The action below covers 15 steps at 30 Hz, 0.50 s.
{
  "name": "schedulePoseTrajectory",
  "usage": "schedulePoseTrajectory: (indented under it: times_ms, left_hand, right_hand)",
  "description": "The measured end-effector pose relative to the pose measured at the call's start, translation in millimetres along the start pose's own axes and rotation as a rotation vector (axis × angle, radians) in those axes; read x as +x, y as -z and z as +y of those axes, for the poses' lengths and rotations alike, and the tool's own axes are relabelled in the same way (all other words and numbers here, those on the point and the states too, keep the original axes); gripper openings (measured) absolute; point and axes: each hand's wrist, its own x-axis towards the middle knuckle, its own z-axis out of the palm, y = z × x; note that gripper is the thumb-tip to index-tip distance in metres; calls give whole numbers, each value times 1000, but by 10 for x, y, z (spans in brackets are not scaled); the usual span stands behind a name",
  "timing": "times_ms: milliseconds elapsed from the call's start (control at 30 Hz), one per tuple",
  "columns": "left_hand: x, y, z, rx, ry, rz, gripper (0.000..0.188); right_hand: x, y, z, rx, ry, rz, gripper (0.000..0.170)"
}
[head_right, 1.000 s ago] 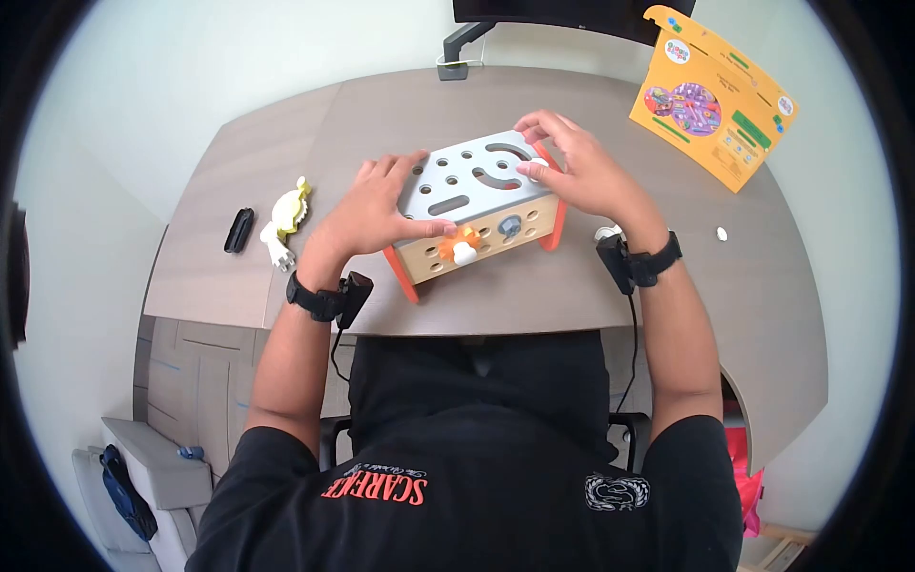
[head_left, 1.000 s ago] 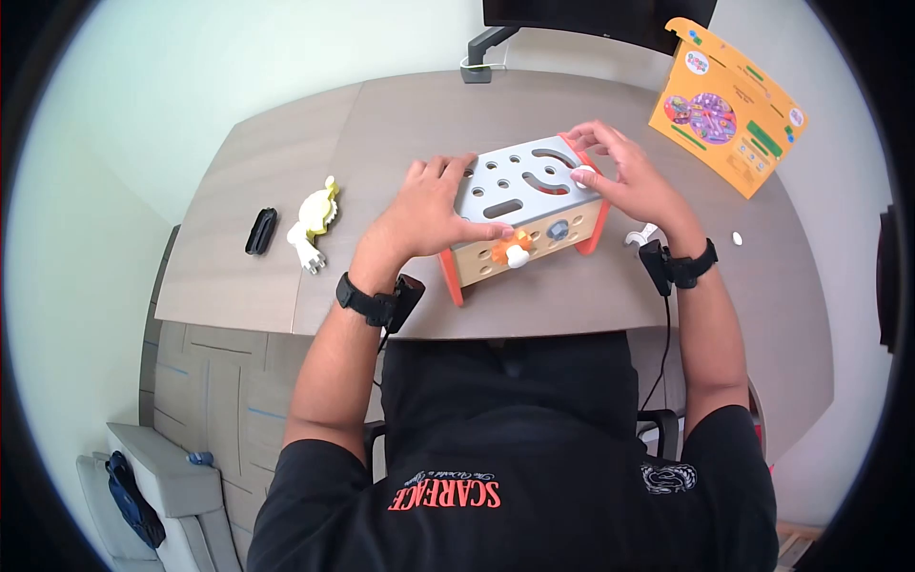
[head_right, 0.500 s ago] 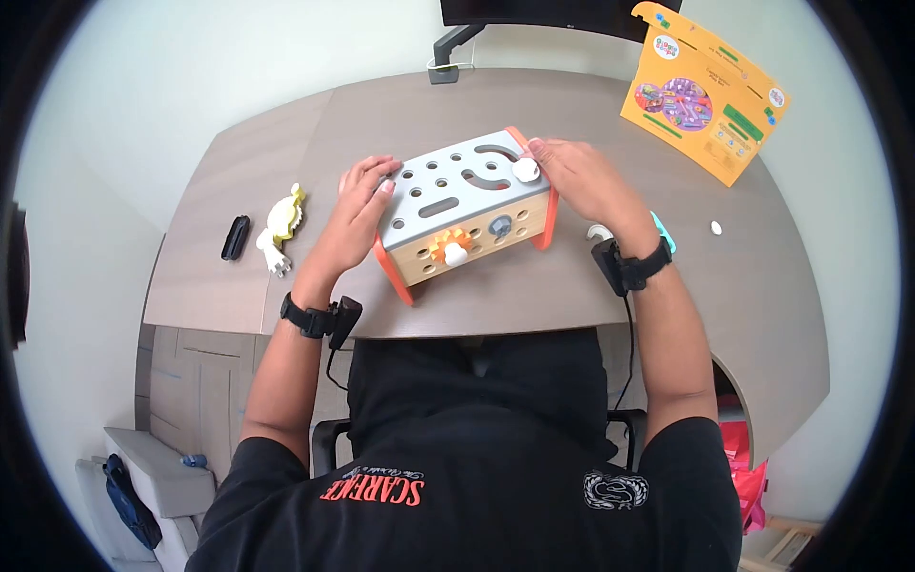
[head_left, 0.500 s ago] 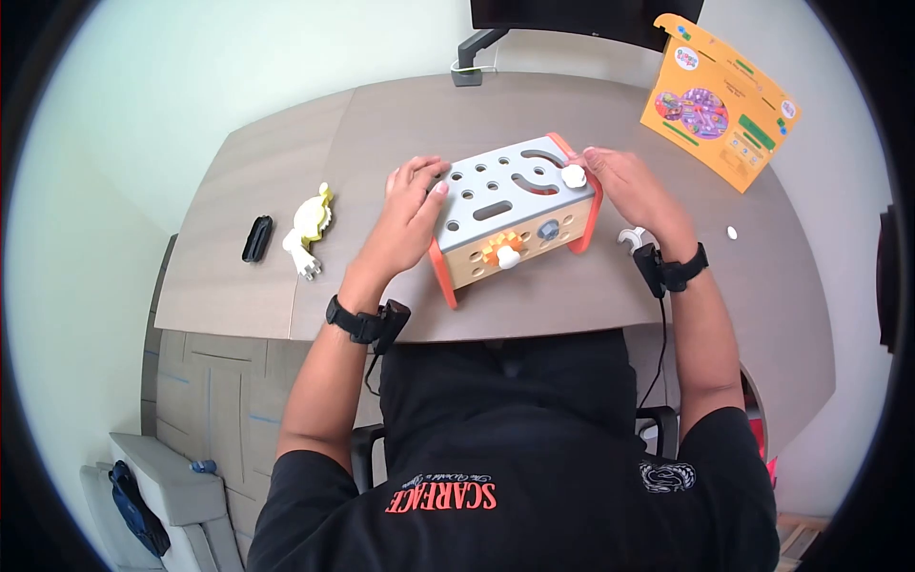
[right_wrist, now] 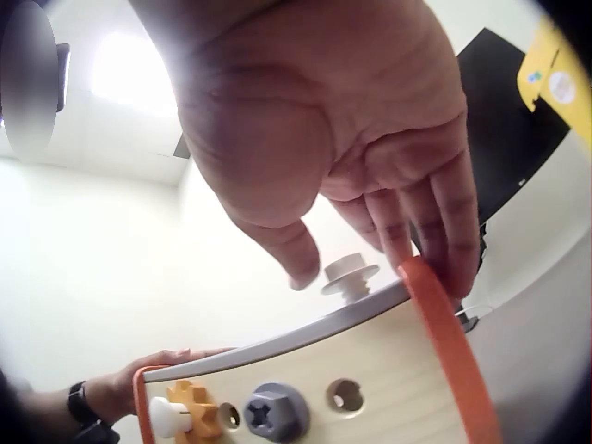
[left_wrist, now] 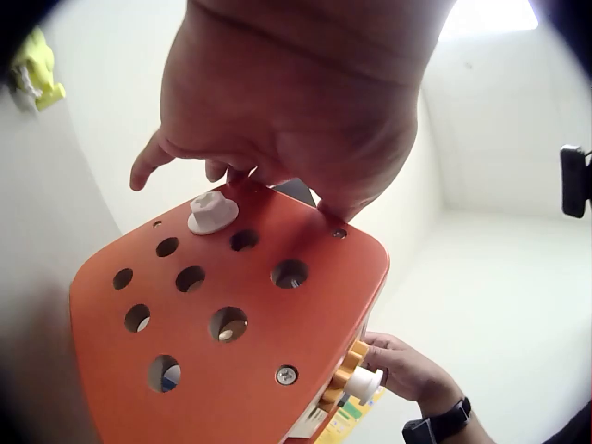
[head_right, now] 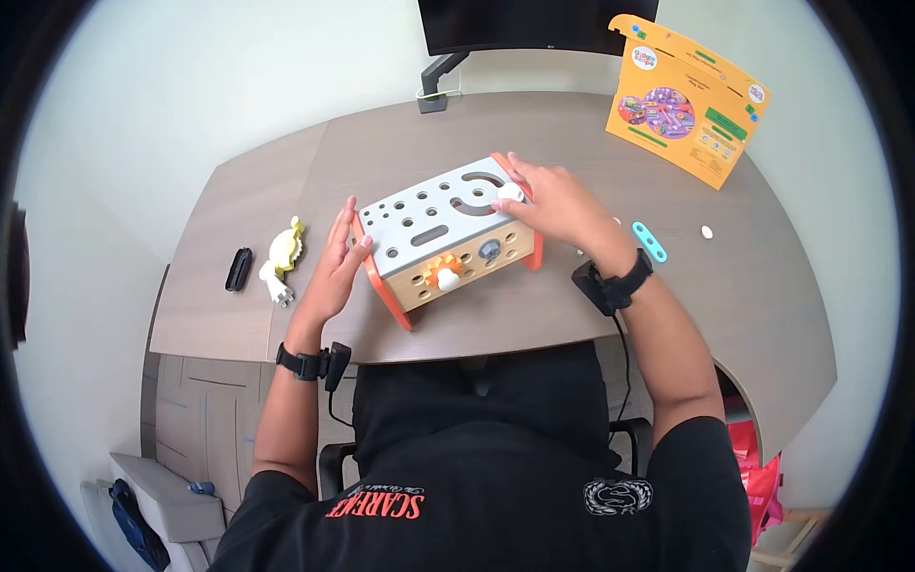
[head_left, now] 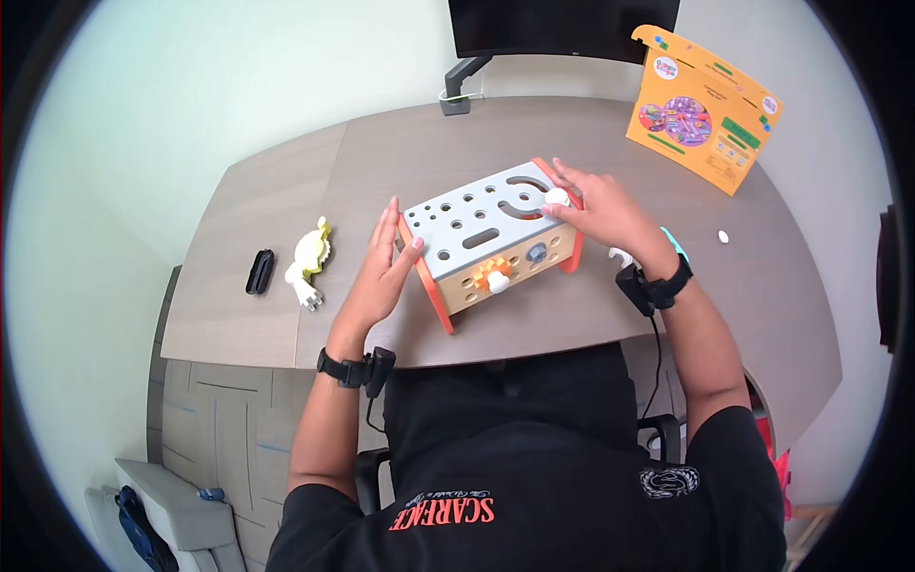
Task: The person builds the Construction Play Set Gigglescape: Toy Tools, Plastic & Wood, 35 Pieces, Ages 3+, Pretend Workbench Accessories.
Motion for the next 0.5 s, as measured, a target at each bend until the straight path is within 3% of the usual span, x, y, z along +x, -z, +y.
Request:
schedulePoseTrajectory:
  times_ms: [267, 500]
  left_hand:
    - [-111, 38, 56, 144, 21, 47, 92]
    - [-222, 96, 55, 262, -20, 33, 107]
  right_hand:
    - [30, -53, -138, 3, -120, 35, 109]
    - [36, -113, -263, -94, -153, 53, 121]
